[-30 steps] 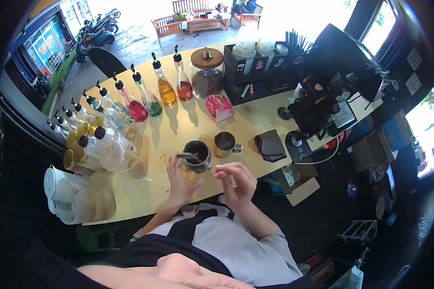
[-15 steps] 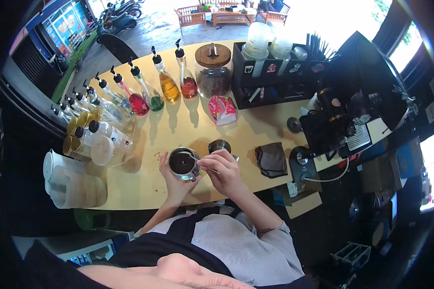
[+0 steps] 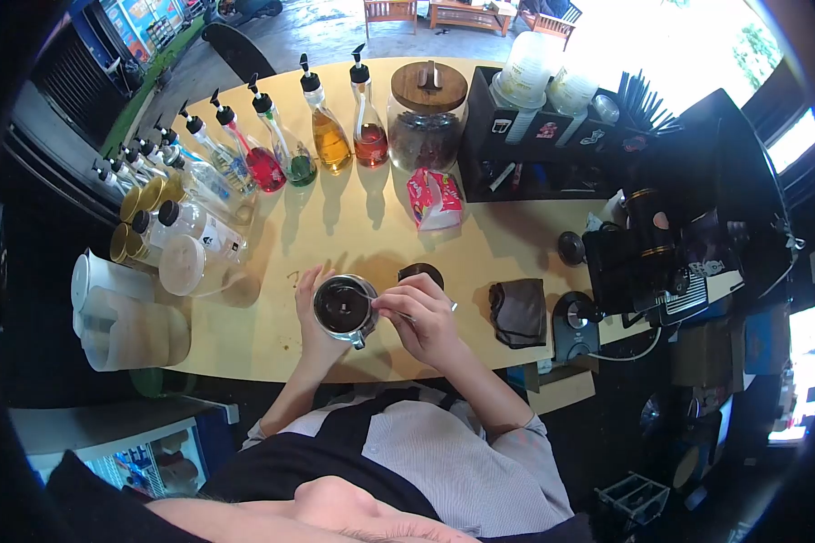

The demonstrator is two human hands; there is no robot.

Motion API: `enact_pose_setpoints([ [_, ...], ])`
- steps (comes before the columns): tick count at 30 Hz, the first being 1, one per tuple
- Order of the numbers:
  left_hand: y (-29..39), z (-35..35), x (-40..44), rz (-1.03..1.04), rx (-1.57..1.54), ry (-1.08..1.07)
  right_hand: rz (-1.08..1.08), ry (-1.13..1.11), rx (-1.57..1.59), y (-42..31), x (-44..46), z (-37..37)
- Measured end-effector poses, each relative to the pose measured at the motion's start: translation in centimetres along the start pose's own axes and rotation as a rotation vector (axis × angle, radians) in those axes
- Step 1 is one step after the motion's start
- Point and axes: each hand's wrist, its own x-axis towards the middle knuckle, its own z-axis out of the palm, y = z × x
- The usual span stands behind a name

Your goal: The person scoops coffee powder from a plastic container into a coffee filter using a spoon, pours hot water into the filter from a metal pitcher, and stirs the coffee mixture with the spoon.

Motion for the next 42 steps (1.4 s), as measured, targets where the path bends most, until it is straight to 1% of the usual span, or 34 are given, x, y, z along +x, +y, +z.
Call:
enact_pose_setpoints([
  [1,0.0,0.1,0.0,-0.003,-0.003,0.000,0.000,-0.009,-0.014,0.0,0.1,0.0],
  [4,0.5,0.0,0.3,-0.084,-0.184,0.022,0.028,-0.029,0.021,0.2,0.0,0.3],
  [5,0.9,-0.4,0.5,-0.022,-0.113,0.003,0.027,-0.032,0.022,0.1,0.0,0.3],
  [7,1.0,-0.4,0.5,0.039,-0.044,-0.015,0.024,-0.039,0.056,0.0,-0.1,0.3],
  [8,0.5,0.2,0.3,0.016,-0.162,-0.014,0.024,-0.041,0.055,0.1,-0.1,0.4],
  [10,0.1,0.8,0.1,-0.008,-0.281,-0.013,-0.010,-0.009,0.035,0.4,-0.3,0.4],
  [13,0.0,1.3,0.0,-0.064,-0.308,0.037,-0.031,-0.036,0.016,0.6,0.2,0.5],
  [16,-0.3,1.5,-0.1,-0.133,-0.423,-0.025,-0.023,-0.051,0.047,0.6,0.3,0.4],
  [17,-0.4,1.6,0.0,-0.127,-0.436,-0.023,-0.024,-0.052,0.047,0.7,0.2,0.4],
  [19,-0.6,1.6,0.0,-0.120,-0.447,-0.021,0.007,0.018,0.107,1.1,-0.1,0.5],
  [23,-1.5,2.2,0.0,-0.115,-0.478,-0.065,-0.021,0.063,0.080,1.8,0.0,0.8],
  [25,-1.7,2.2,0.0,-0.097,-0.478,-0.063,-0.010,0.004,0.092,1.7,0.3,0.9],
  [28,-1.8,1.8,0.2,-0.062,-0.516,-0.067,-0.038,-0.008,0.148,1.7,0.3,1.0],
  [31,-1.6,1.7,0.4,-0.152,-0.659,-0.103,-0.061,0.030,0.118,2.1,0.2,1.1],
  [32,-1.8,1.7,0.5,-0.091,-0.606,-0.109,-0.056,0.029,0.119,2.1,0.3,1.1],
  [34,-1.9,1.6,0.3,-0.038,-0.552,-0.120,-0.058,-0.006,0.088,2.0,0.4,1.0],
  [35,-1.9,1.6,0.2,-0.105,-0.595,-0.131,-0.052,-0.006,0.091,1.8,0.3,1.0],
  [37,-1.8,1.6,0.1,-0.174,-0.637,-0.144,-0.067,-0.045,0.138,1.6,0.3,1.0],
  [42,-1.6,1.3,0.1,-0.184,-0.613,-0.126,-0.075,0.007,0.121,1.8,-0.2,1.3],
])
